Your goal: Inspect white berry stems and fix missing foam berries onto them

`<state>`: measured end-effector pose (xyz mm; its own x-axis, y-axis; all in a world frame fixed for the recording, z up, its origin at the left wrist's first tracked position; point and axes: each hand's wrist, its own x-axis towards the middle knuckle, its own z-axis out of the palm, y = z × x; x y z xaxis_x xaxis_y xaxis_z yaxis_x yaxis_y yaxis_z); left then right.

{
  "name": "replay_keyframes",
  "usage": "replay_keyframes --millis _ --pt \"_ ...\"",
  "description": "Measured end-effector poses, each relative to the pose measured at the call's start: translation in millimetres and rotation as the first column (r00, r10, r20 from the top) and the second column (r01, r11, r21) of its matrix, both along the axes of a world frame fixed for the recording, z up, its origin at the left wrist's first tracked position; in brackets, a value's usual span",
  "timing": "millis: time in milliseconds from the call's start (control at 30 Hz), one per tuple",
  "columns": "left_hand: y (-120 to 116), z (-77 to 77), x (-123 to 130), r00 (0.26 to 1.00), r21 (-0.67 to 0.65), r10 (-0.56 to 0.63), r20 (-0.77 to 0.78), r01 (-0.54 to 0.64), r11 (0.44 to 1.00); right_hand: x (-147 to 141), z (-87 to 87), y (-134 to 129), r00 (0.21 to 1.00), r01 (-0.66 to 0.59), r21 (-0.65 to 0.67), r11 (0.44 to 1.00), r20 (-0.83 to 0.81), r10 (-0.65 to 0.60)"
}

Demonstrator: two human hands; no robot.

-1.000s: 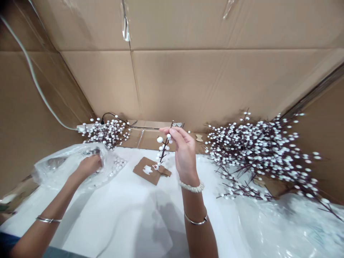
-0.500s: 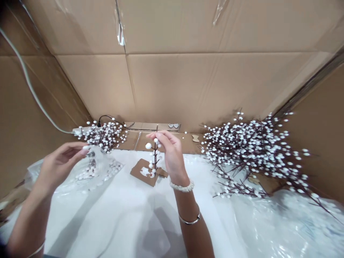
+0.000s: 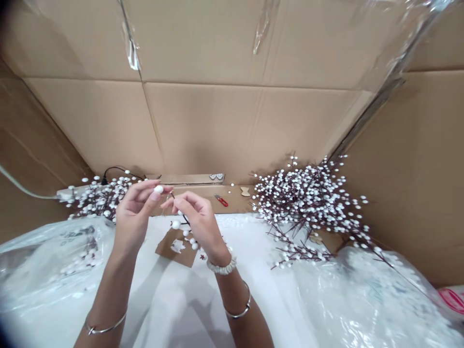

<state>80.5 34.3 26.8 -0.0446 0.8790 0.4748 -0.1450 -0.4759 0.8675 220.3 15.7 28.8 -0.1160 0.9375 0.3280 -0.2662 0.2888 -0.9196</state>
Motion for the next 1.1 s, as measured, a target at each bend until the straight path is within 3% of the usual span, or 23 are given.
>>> replay_keyframes --millis 500,1100 --pt "8 -11.2 11 0.961 -0.148 -0.169 0.221 0.204 0.968 -5 -8.7 3 0.981 0.148 0.141 0.979 0.105 -0.163" --pt "10 -15.1 15 0.964 -0.033 -0.183 0.192 0.193 0.981 -3 -13.7 7 0.962 0.212 0.139 0.967 0.145 -0.232"
